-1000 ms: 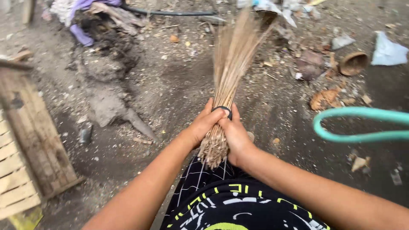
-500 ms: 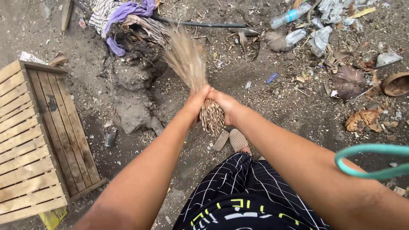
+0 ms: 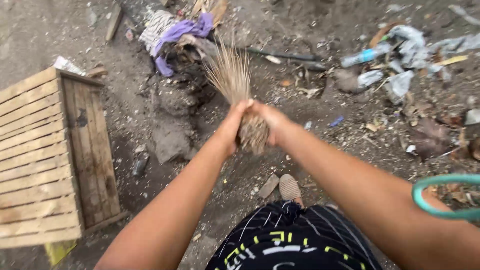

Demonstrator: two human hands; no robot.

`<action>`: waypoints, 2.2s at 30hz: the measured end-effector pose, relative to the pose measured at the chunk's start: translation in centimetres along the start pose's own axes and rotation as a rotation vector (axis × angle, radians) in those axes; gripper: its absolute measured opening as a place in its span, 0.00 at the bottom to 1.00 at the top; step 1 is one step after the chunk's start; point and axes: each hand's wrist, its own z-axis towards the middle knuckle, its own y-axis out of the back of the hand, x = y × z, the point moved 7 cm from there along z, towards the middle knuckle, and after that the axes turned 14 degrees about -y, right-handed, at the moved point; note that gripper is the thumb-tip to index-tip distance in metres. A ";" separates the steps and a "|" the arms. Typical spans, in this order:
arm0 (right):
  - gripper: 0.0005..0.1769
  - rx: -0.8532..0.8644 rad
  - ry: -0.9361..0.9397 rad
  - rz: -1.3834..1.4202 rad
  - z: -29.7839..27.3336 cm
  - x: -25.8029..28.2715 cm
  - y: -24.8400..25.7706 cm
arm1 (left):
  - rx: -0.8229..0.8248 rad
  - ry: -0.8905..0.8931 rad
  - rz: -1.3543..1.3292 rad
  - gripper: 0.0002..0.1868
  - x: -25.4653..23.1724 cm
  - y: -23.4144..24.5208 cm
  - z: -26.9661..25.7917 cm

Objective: The recorder is seen sweeping a cluttered outdoor ground area with a broom made of natural fibers.

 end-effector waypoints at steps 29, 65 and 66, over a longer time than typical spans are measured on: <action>0.36 -0.410 0.430 0.707 -21.6 -12.7 27.4 | 0.586 0.449 0.125 0.32 18.7 -32.0 -4.7; 0.48 -0.398 0.501 0.361 -39.7 -10.8 45.8 | 0.439 0.087 -0.072 0.51 21.9 -55.6 -10.7; 0.46 -0.335 0.434 0.338 -39.8 -10.2 45.7 | 0.347 0.105 -0.054 0.50 20.9 -55.8 -11.3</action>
